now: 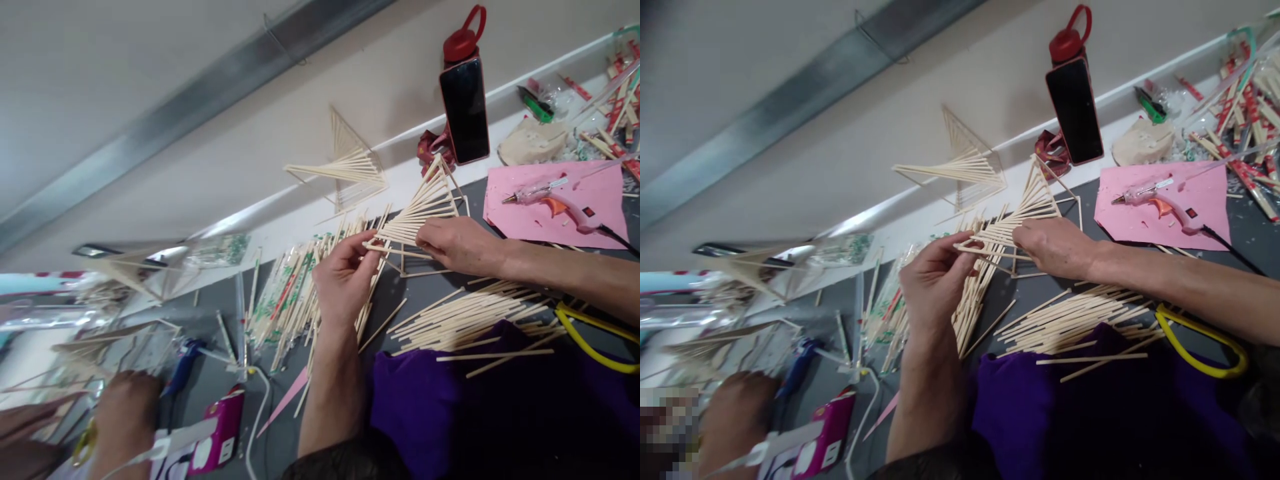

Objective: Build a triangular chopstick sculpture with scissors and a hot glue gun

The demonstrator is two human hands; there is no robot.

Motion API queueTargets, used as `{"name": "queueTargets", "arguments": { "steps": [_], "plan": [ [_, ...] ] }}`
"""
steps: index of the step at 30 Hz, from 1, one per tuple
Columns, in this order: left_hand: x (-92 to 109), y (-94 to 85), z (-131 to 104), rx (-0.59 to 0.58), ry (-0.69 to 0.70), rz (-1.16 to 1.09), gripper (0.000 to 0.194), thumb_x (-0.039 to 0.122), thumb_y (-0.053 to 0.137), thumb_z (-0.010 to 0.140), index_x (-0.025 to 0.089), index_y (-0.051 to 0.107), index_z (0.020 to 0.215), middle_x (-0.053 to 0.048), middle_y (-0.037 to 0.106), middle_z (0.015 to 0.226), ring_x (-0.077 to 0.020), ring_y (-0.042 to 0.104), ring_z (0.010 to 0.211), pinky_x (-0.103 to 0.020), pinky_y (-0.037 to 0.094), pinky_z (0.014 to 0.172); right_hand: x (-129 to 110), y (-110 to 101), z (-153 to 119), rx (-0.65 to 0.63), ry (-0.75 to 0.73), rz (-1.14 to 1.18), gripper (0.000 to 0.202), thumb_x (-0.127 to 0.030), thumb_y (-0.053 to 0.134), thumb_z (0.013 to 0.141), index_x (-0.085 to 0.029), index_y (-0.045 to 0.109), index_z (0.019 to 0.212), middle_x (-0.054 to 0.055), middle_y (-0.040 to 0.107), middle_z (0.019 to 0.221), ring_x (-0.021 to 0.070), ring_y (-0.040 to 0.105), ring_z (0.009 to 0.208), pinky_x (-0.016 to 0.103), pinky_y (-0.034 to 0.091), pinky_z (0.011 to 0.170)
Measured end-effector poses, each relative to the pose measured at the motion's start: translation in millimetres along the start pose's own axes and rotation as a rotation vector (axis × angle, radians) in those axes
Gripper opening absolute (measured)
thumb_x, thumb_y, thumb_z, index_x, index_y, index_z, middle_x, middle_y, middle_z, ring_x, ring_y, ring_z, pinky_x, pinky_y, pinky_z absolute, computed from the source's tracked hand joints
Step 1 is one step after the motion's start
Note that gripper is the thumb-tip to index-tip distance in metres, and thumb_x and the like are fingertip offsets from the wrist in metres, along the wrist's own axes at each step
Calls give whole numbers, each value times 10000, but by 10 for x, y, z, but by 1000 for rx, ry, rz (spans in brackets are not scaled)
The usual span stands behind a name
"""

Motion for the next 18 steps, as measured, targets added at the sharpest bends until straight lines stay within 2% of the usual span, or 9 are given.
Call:
{"name": "queueTargets", "arguments": {
  "steps": [14, 18],
  "plan": [
    [41, -7, 13, -28, 34, 87, 281, 350, 671, 783, 190, 749, 1000, 2, 697, 699, -101, 595, 546, -206, 504, 509, 14, 25, 8, -5, 0, 6, 167, -139, 468, 948, -136, 635, 940, 99, 676, 974, 171, 558, 845, 284, 341, 676],
    [20, -12, 20, -14, 37, 88, 263, 334, 678, 780, 206, 740, 1002, 20, 682, 677, -94, 594, 543, -194, 502, 502, 47, -83, 24, 57, -19, 41, 180, -147, 477, 928, -138, 657, 919, 78, 679, 926, 157, 547, 820, 278, 352, 700]
  ]
}}
Point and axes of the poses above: each hand's wrist, its own z-axis towards the middle knuckle, its own y-axis out of the palm, x = y × z, the point moved 9 cm from there along z, towards the middle knuckle
